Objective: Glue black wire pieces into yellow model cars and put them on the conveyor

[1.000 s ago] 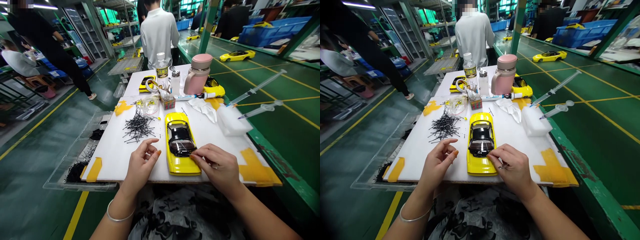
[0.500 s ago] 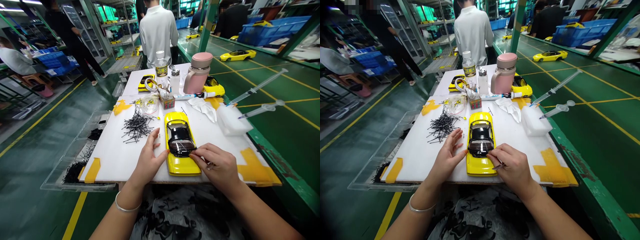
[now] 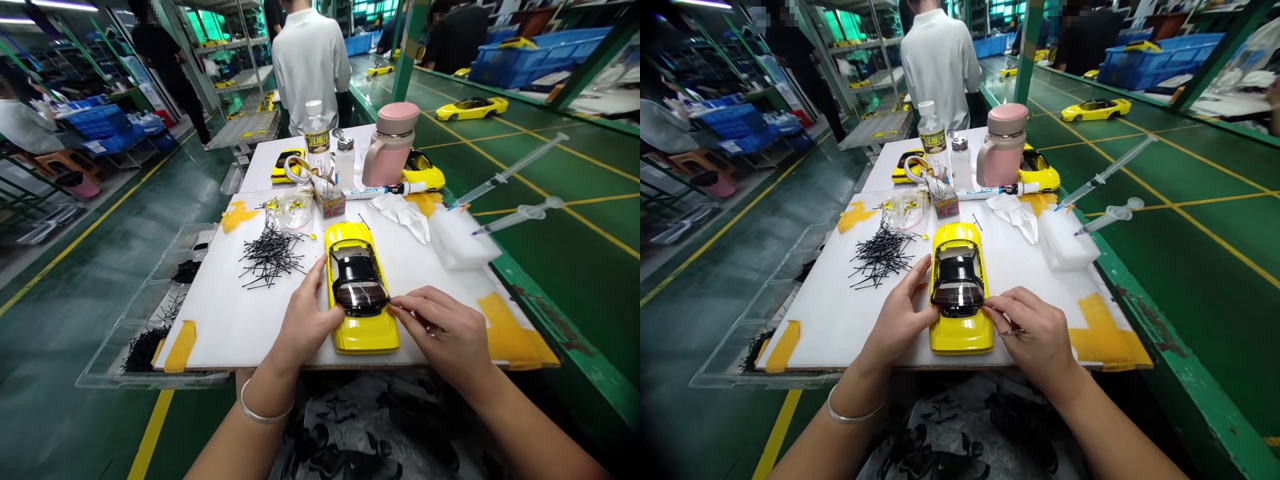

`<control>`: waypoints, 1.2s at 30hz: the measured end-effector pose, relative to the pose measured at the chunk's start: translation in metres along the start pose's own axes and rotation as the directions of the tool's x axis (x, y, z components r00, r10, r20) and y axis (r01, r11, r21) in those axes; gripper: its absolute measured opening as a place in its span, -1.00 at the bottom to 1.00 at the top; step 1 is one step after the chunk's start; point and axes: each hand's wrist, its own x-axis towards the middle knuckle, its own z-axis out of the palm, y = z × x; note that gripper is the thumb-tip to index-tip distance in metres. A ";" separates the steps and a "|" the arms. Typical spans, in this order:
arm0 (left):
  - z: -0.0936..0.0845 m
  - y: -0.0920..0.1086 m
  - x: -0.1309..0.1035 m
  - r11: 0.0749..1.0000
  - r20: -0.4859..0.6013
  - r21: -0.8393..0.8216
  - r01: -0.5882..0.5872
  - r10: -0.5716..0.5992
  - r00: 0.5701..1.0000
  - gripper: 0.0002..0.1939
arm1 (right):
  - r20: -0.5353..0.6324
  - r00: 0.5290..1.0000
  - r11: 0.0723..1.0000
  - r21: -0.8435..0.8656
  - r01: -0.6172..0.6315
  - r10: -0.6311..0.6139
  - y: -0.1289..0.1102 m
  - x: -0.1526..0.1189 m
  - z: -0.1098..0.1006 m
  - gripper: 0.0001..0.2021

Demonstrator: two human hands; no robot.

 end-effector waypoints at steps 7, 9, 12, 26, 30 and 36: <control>0.000 -0.001 0.000 0.999 0.002 -0.036 0.005 -0.005 1.000 -0.07 | 0.059 0.996 0.998 0.015 0.062 -0.063 0.002 -0.008 -0.001 -0.84; 0.000 -0.002 -0.001 0.999 0.003 -0.041 0.002 -0.002 1.000 -0.07 | 0.103 0.992 0.997 0.015 0.072 -0.073 0.004 -0.008 0.000 -0.85; 0.000 -0.003 -0.002 0.999 0.008 -0.037 -0.003 0.004 1.000 -0.07 | 0.159 0.983 0.996 0.009 0.092 -0.093 0.007 -0.006 0.000 -0.86; -0.014 -0.004 0.000 0.850 0.106 -0.503 0.155 -0.118 0.987 -0.18 | 0.026 0.927 0.854 0.381 -0.355 0.374 0.030 0.000 -0.020 -0.71; -0.007 0.002 0.003 0.883 0.084 -0.449 0.138 -0.112 0.990 -0.16 | 0.028 0.922 0.900 0.207 -0.384 0.387 0.052 -0.001 -0.034 -0.52; 0.001 -0.006 -0.002 0.966 0.051 -0.251 0.063 -0.052 0.997 -0.15 | 0.111 0.875 0.821 0.306 -0.481 0.471 0.062 0.006 -0.050 -0.46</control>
